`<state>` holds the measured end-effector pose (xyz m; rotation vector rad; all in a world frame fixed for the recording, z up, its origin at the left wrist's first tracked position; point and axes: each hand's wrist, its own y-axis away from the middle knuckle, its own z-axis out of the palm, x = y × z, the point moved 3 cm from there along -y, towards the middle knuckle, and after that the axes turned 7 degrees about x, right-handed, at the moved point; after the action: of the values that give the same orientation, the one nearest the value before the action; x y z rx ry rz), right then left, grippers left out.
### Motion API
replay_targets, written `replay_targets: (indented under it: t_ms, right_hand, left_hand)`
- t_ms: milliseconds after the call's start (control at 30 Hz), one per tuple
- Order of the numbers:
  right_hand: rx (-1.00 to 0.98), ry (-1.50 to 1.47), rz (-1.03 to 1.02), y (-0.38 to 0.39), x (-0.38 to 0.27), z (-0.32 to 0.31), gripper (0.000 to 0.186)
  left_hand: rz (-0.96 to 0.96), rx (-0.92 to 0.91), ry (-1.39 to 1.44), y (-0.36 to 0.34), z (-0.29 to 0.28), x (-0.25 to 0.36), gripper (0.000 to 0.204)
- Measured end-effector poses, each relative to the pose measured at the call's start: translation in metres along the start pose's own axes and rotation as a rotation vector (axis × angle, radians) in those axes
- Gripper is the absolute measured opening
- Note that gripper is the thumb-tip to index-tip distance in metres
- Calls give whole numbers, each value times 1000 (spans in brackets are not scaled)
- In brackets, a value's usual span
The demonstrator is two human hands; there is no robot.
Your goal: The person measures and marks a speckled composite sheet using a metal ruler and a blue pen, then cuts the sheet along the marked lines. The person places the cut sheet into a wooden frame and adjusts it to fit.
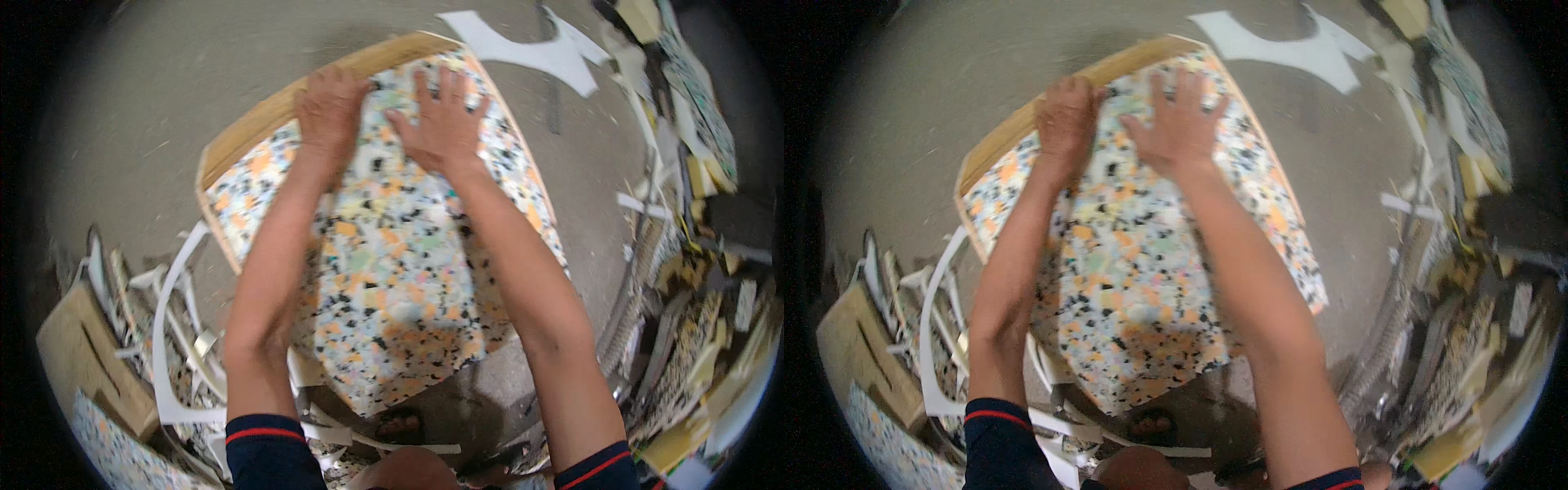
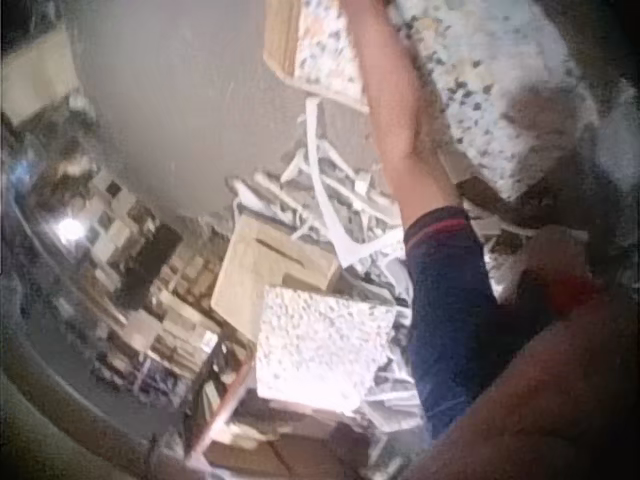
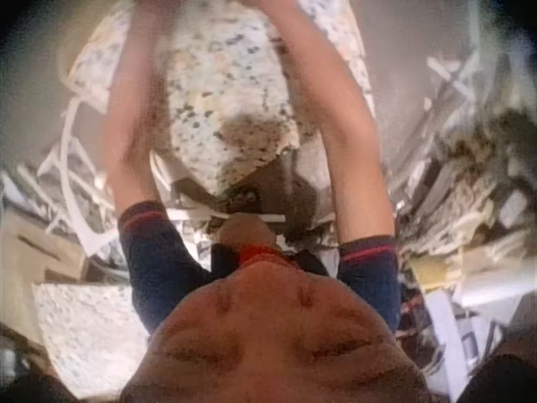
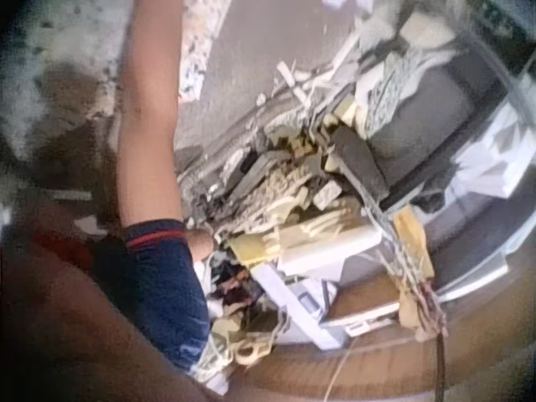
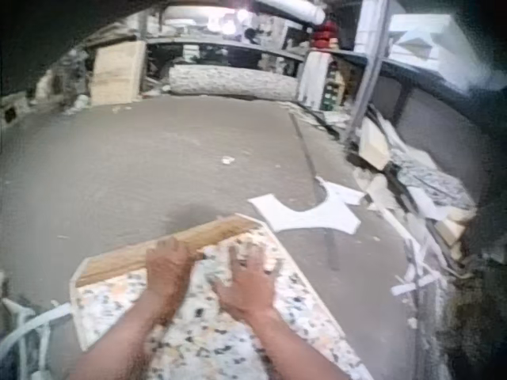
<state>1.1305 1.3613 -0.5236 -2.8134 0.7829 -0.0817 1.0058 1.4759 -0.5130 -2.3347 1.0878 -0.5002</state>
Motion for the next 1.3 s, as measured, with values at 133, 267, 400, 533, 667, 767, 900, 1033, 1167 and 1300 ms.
replay_targets:
  t_ms: [133, 267, 400, 533, 667, 767, 900, 1033, 1167, 1300]
  right_hand:
    - [16, 105, 29, 19, -9, -10, 82]
    - [13, 127, -8, 37, -31, -23, 80]
    - [-54, 155, 3, 43, -55, -32, 78]
    - [-43, 165, -2, 44, -59, -35, 77]
    - [-24, 175, -12, 43, -59, -36, 78]
    - [-31, 164, -3, 48, -60, -31, 78]
    - [17, 169, -20, 53, -57, -25, 78]
    - [21, 151, -16, 55, -57, -31, 78]
    - [1, 142, -5, 54, -55, -42, 79]
    - [16, 139, -8, 50, -60, -54, 80]
  left_hand:
    - [-187, -52, -92, 65, -57, -30, 44]
    - [-254, -143, -119, 107, -101, -75, 46]
    - [-371, -306, 22, 102, -124, -109, 43]
    - [-289, -97, 1, 107, -125, -112, 45]
    - [-299, -113, 125, 103, -126, -118, 46]
    - [-288, -168, 191, 96, -124, -123, 46]
    - [-186, -127, 191, 90, -126, -118, 46]
    - [-142, -77, 175, 97, -118, -122, 43]
    - [-65, 7, 147, 105, -120, -123, 40]
    - [-34, 143, 151, 103, -128, -122, 35]
